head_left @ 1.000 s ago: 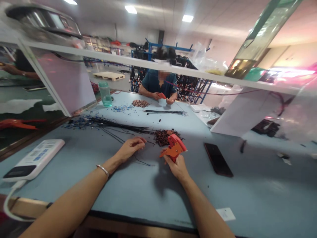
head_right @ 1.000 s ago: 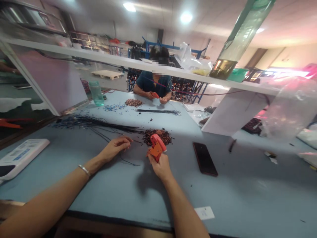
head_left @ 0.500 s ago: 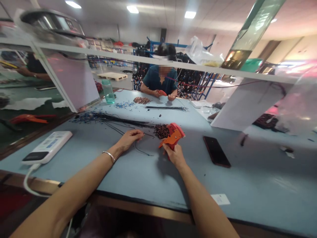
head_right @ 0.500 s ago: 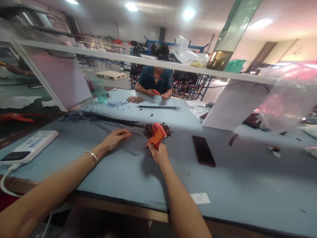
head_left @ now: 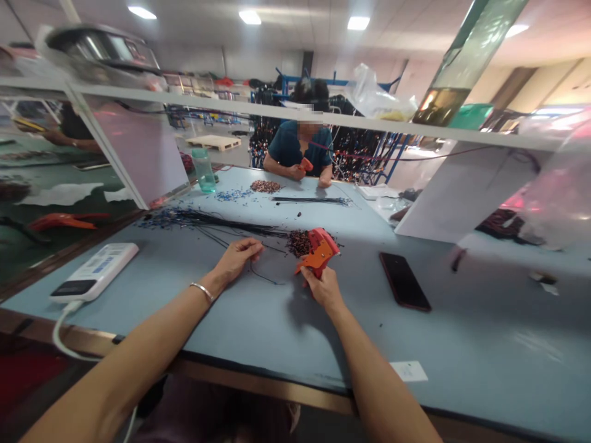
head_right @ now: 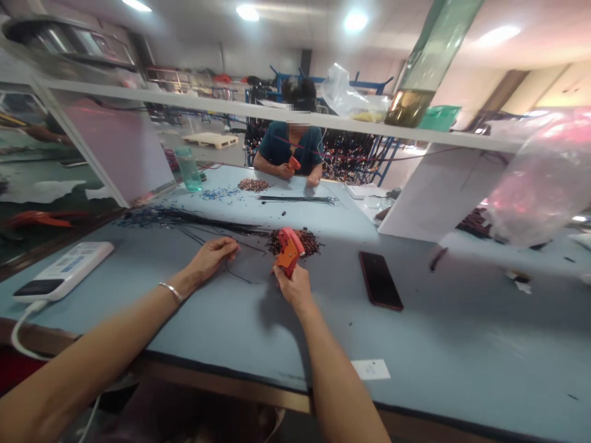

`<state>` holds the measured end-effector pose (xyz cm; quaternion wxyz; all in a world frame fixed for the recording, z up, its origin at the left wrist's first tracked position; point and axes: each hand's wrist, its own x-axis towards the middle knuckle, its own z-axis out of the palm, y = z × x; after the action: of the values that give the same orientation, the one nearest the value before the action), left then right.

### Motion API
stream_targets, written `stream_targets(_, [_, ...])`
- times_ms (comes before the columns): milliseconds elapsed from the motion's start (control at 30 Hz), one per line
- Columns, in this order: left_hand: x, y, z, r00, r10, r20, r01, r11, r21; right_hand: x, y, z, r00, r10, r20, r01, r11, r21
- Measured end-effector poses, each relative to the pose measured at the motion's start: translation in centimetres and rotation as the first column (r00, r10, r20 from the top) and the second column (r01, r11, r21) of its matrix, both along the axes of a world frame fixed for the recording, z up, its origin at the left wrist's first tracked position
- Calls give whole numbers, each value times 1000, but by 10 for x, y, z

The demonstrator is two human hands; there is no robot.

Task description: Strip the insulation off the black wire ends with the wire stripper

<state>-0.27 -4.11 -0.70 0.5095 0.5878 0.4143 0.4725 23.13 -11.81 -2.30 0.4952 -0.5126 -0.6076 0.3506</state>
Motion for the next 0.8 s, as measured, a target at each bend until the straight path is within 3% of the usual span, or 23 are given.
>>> stream_targets(433, [0, -13, 23, 976, -136, -168, 122, 988, -91, -9, 0, -2, 987, -23, -157, 15, 998, -53])
stream_targets(633, [0, -10, 23, 919, -195, -342, 157, 978, -136, -11, -1, -6, 971, -115, -210, 103, 992, -68])
stream_targets(800, [-1, -7, 19, 915, -215, -341, 175, 974, -145, -15, -4, -21, 953, -203, -225, 199, 979, -39])
